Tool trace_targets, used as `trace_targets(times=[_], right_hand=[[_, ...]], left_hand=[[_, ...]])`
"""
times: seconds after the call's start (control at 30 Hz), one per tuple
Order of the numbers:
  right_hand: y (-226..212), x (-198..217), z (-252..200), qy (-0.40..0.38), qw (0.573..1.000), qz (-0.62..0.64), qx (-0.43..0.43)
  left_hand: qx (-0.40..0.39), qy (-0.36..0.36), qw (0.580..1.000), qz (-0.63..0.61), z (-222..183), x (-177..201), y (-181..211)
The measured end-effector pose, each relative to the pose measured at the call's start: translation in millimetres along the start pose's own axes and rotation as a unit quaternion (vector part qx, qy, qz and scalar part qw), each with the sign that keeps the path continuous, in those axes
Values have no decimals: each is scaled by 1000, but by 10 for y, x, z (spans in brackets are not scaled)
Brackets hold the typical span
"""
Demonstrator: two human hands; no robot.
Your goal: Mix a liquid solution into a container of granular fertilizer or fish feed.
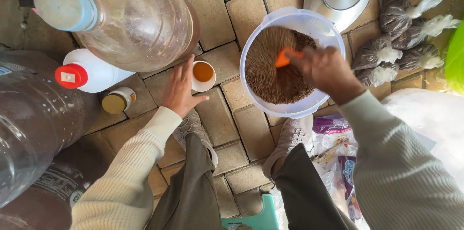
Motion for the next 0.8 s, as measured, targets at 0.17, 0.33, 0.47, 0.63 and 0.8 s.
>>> trace_targets(times=[0.17,0.33,0.47,0.63,0.8], right_hand=[[130,-70,-224,-91,947,112,-288],[-185,188,-457,-137,948,139,-252],[68,876,-59,0,938,225,-262],[-235,390,111,9,985,133,-111],[-211,499,-385,-3,989,137,-55]], left_hand=[[16,38,997,-59,41,-192,-120],[34,92,992,-84,-9,-77,-81],[35,121,987,-99,-156,191,91],[40,195,971,-134,-367,448,278],[-26,271,935,-227,-407,919,703]])
Point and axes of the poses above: each hand's wrist, its own z-axis towards the middle knuckle, its own x-axis out of the back of the hand, y = z × x, the point moved 7 cm from there along z, towards the middle knuckle, and after that the axes turned 13 degrees about z, right-handed, at the moved point
